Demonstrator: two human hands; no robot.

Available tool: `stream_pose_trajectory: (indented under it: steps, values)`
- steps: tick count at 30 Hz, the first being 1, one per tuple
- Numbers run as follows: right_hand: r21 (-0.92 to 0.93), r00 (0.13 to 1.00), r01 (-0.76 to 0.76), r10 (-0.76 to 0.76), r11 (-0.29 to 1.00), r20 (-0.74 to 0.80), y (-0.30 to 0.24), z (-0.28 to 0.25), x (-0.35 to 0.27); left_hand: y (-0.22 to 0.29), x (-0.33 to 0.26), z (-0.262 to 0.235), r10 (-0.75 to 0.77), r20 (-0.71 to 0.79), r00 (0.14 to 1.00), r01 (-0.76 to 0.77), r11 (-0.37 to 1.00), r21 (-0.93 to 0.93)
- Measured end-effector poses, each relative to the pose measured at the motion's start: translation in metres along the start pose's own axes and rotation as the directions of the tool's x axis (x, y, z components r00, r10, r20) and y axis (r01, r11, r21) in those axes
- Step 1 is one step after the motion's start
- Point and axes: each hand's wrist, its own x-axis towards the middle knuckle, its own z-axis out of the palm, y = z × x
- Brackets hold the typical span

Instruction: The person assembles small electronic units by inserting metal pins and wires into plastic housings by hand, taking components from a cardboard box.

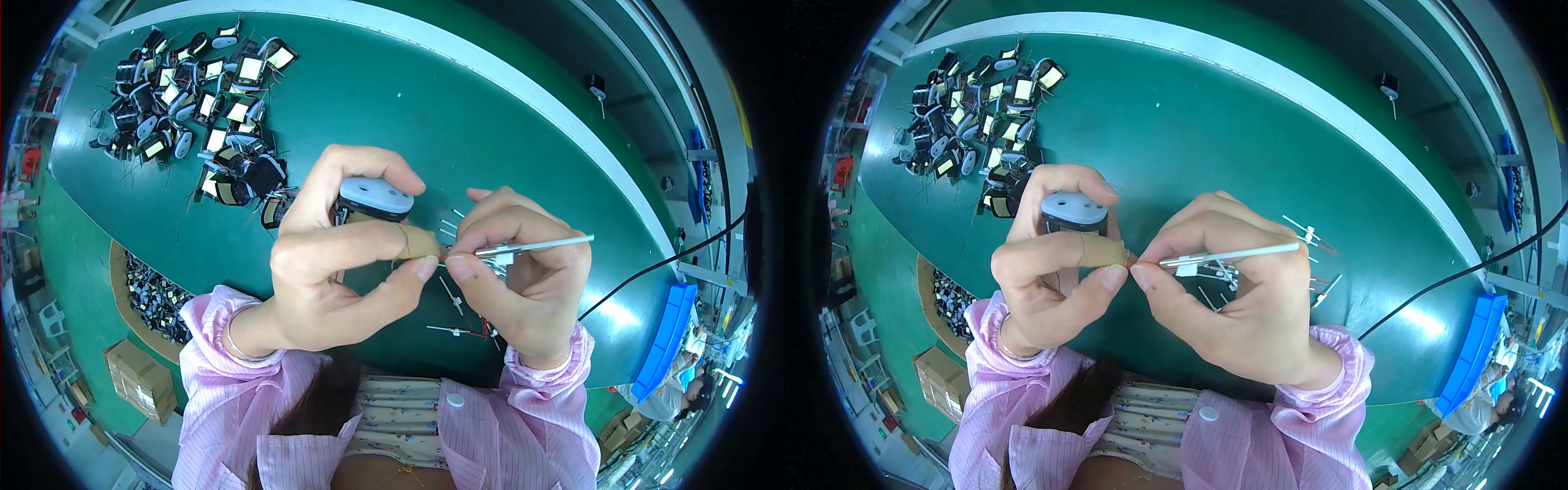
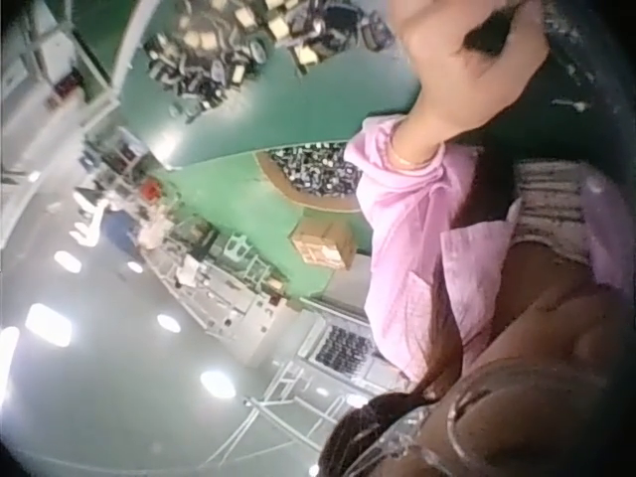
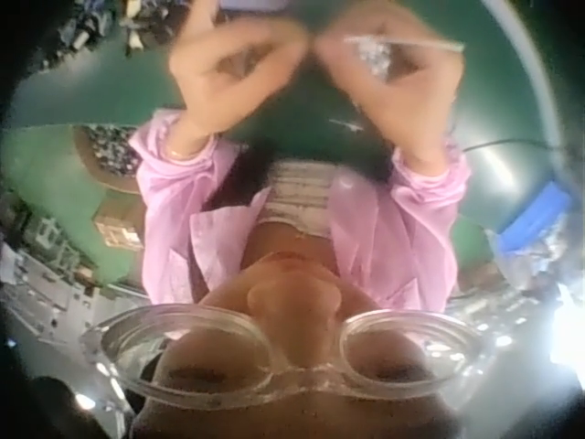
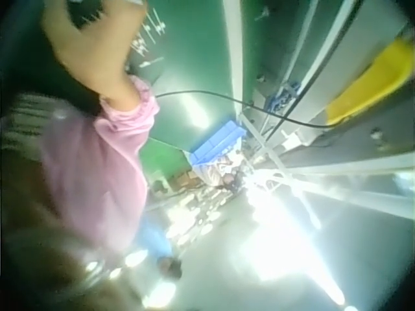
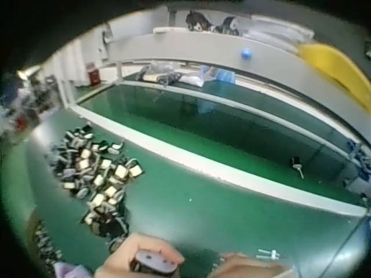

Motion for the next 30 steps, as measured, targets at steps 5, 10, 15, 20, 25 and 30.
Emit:
stream_pose_trajectory:
  steps: [5,10,15,20,25,30]
  values:
    - [0.214,0.99,-0.026,0.055,0.976,-0.129,0.0,-0.003,0.001,0.005,-0.002,-0.005,0.01,0.119,0.993,-0.018,0.998,0.067]
    - [0.275,0.983,-0.067,0.11,0.959,-0.144,-0.01,-0.003,0.001,-0.006,-0.003,-0.001,0.19,0.146,0.971,-0.213,0.963,0.164]
    - [0.059,0.991,0.082,-0.075,0.995,-0.114,-0.01,-0.006,-0.001,-0.002,-0.005,0.011,0.193,0.003,0.981,-0.191,0.974,0.123]
    - [0.008,0.988,0.088,-0.087,0.996,-0.129,-0.016,-0.003,-0.001,-0.003,-0.003,0.011,0.271,0.026,0.962,-0.271,0.943,0.191]
    - [-0.107,0.987,0.085,-0.099,0.991,-0.125,-0.019,-0.001,-0.003,-0.002,0.0,0.008,0.263,0.058,0.963,-0.27,0.939,0.212]
    - [-0.113,0.985,0.097,-0.112,0.989,-0.133,-0.018,-0.003,-0.004,0.0,-0.001,0.01,0.278,0.031,0.96,-0.279,0.944,0.175]
